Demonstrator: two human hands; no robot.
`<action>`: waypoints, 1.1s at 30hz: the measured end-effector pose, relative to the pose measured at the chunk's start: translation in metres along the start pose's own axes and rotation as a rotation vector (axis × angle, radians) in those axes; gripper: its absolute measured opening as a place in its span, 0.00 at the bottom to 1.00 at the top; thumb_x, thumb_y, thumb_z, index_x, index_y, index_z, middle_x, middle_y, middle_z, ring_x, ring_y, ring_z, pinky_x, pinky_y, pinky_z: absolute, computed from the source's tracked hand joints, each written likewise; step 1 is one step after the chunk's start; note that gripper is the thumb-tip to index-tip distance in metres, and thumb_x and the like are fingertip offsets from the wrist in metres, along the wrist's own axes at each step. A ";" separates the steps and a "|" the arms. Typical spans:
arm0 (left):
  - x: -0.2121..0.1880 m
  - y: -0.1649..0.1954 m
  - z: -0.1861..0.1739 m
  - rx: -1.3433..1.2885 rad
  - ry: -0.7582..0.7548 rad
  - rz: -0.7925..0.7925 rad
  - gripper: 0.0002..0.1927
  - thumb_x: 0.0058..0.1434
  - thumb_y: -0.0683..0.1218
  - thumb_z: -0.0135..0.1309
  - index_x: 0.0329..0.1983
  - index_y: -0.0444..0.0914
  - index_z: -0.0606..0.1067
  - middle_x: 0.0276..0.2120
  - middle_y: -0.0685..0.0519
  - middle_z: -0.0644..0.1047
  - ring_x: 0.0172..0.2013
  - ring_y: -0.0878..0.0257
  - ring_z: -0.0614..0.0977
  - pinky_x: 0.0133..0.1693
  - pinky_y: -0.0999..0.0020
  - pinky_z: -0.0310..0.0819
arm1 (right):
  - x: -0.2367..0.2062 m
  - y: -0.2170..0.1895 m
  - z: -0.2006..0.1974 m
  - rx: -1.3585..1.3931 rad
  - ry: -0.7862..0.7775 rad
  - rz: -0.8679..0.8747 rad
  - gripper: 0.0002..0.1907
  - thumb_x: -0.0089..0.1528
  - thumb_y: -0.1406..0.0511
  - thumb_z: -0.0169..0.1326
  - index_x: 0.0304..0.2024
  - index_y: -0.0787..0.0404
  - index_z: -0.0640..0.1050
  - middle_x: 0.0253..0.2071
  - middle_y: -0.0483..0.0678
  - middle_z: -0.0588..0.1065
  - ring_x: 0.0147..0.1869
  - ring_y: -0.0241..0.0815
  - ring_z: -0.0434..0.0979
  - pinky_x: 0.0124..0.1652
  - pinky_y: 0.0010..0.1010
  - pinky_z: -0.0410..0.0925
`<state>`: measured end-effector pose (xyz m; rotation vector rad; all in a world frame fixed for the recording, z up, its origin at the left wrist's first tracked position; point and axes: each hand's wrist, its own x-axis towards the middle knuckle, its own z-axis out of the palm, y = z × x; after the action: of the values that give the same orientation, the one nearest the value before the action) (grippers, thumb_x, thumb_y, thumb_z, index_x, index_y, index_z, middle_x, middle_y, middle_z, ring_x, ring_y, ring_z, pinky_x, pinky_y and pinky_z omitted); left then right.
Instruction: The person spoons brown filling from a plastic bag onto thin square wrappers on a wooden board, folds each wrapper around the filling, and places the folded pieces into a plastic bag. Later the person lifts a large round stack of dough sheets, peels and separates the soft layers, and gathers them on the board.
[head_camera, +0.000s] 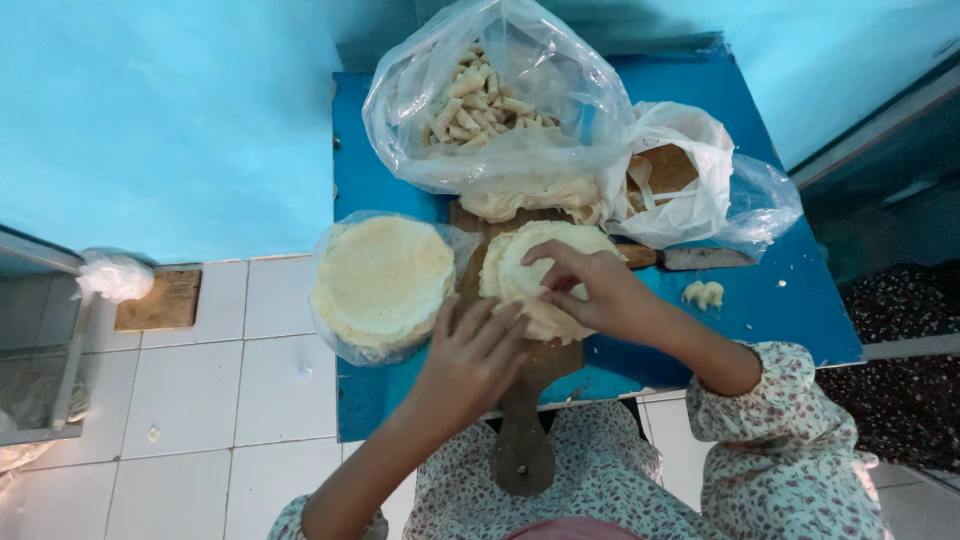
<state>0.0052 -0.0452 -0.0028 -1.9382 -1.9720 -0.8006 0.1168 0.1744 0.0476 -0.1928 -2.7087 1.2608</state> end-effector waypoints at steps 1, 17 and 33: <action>0.003 0.003 0.008 -0.011 -0.028 0.022 0.27 0.63 0.53 0.59 0.61 0.35 0.74 0.62 0.47 0.73 0.64 0.48 0.70 0.63 0.34 0.57 | -0.001 0.003 -0.002 0.008 0.044 0.021 0.24 0.59 0.72 0.60 0.57 0.56 0.71 0.33 0.46 0.82 0.38 0.40 0.86 0.40 0.30 0.77; -0.001 0.001 0.029 0.063 -0.101 0.025 0.30 0.63 0.58 0.58 0.62 0.36 0.74 0.59 0.47 0.73 0.64 0.51 0.69 0.62 0.31 0.55 | -0.019 0.077 -0.085 0.312 0.478 0.047 0.25 0.65 0.80 0.56 0.62 0.63 0.69 0.46 0.47 0.76 0.50 0.36 0.80 0.48 0.28 0.73; -0.002 -0.005 0.030 0.080 -0.127 0.048 0.29 0.63 0.58 0.58 0.61 0.36 0.74 0.59 0.48 0.73 0.64 0.50 0.69 0.63 0.30 0.52 | -0.041 0.079 -0.146 0.246 0.691 -0.065 0.22 0.70 0.83 0.57 0.63 0.67 0.68 0.42 0.53 0.78 0.45 0.34 0.78 0.40 0.22 0.68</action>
<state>0.0065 -0.0303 -0.0290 -2.0270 -1.9867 -0.5904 0.1883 0.3268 0.0766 -0.4165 -1.9492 1.2078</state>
